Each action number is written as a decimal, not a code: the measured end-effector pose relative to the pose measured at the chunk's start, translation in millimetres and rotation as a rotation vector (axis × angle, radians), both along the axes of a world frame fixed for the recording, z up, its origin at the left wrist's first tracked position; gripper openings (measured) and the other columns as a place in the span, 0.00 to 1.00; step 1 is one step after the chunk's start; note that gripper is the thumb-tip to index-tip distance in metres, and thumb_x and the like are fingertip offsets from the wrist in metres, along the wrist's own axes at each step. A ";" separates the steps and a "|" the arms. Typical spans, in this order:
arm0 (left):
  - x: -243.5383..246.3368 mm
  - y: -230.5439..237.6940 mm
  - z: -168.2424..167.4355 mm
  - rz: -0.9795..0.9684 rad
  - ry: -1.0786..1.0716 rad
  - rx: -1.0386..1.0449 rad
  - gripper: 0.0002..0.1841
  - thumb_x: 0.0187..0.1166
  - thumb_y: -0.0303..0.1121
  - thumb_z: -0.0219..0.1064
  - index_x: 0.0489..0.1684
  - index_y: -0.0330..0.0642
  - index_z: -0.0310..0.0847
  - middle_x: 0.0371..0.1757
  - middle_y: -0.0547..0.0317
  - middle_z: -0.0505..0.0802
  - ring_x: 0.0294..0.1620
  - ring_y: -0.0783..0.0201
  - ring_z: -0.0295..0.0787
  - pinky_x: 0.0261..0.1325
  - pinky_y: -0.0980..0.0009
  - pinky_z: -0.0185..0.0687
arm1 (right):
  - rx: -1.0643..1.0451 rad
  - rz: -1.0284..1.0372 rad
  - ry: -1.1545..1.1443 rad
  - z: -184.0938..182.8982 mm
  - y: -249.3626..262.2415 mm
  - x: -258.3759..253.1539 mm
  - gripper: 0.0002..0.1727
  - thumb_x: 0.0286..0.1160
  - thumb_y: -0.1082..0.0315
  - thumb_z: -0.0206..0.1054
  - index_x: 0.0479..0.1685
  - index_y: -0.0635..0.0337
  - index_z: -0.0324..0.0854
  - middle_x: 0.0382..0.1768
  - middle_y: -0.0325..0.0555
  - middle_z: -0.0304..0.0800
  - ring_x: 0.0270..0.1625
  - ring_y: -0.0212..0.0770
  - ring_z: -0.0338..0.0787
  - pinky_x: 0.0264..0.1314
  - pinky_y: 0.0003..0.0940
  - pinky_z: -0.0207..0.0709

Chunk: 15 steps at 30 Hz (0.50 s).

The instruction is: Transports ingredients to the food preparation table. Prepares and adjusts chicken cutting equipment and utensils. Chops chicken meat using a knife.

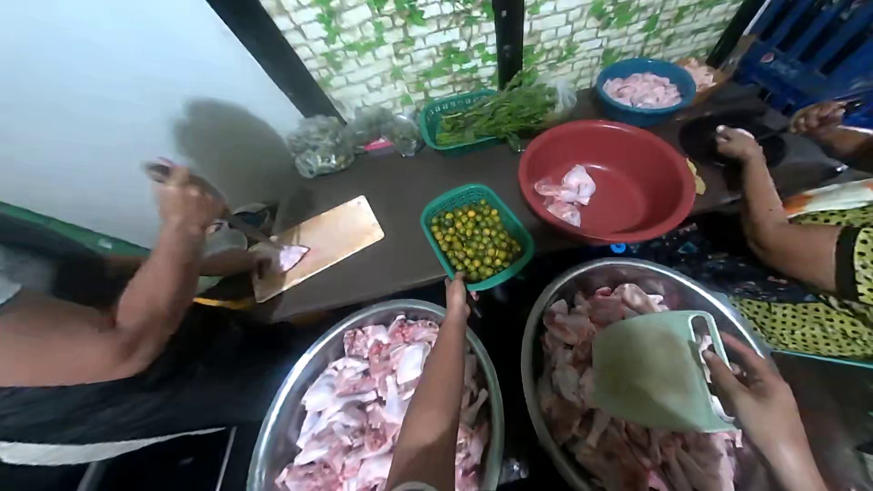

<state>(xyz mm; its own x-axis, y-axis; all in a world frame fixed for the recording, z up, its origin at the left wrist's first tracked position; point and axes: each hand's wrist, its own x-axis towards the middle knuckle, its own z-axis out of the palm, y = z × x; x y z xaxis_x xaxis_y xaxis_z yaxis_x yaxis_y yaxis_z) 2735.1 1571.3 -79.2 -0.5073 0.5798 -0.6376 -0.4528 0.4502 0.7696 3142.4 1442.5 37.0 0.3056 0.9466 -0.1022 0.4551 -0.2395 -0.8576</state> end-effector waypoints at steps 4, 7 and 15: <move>5.1 1.2 -3.1 -0.003 -0.051 -0.010 0.31 0.91 0.60 0.49 0.75 0.42 0.68 0.32 0.54 0.78 0.16 0.65 0.69 0.18 0.71 0.70 | -0.029 0.053 0.072 -3.4 -6.5 2.5 0.18 0.81 0.72 0.63 0.66 0.68 0.79 0.24 0.36 0.81 0.15 0.19 0.71 0.16 0.17 0.68; 8.5 -24.9 -8.6 -0.058 0.010 -0.032 0.35 0.88 0.65 0.48 0.76 0.41 0.69 0.41 0.50 0.81 0.23 0.63 0.72 0.25 0.69 0.73 | -0.030 0.148 0.117 -6.0 -8.8 -1.7 0.18 0.82 0.72 0.62 0.66 0.72 0.78 0.25 0.35 0.82 0.14 0.18 0.71 0.16 0.16 0.69; 23.5 -138.0 -3.1 -0.365 0.275 -0.179 0.35 0.90 0.49 0.59 0.90 0.38 0.56 0.60 0.36 0.88 0.45 0.50 0.89 0.51 0.54 0.85 | -0.055 0.403 0.068 -5.4 4.2 -32.3 0.19 0.86 0.69 0.58 0.68 0.72 0.78 0.21 0.37 0.79 0.15 0.22 0.72 0.18 0.21 0.72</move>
<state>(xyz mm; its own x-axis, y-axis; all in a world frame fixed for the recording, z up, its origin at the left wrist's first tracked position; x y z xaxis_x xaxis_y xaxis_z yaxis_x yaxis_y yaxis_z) 2758.6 1433.3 -82.3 -0.4547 0.6444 -0.6148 -0.0317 0.6782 0.7342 3110.1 1446.6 31.6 -0.0978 0.9817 -0.1636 0.4642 -0.1004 -0.8800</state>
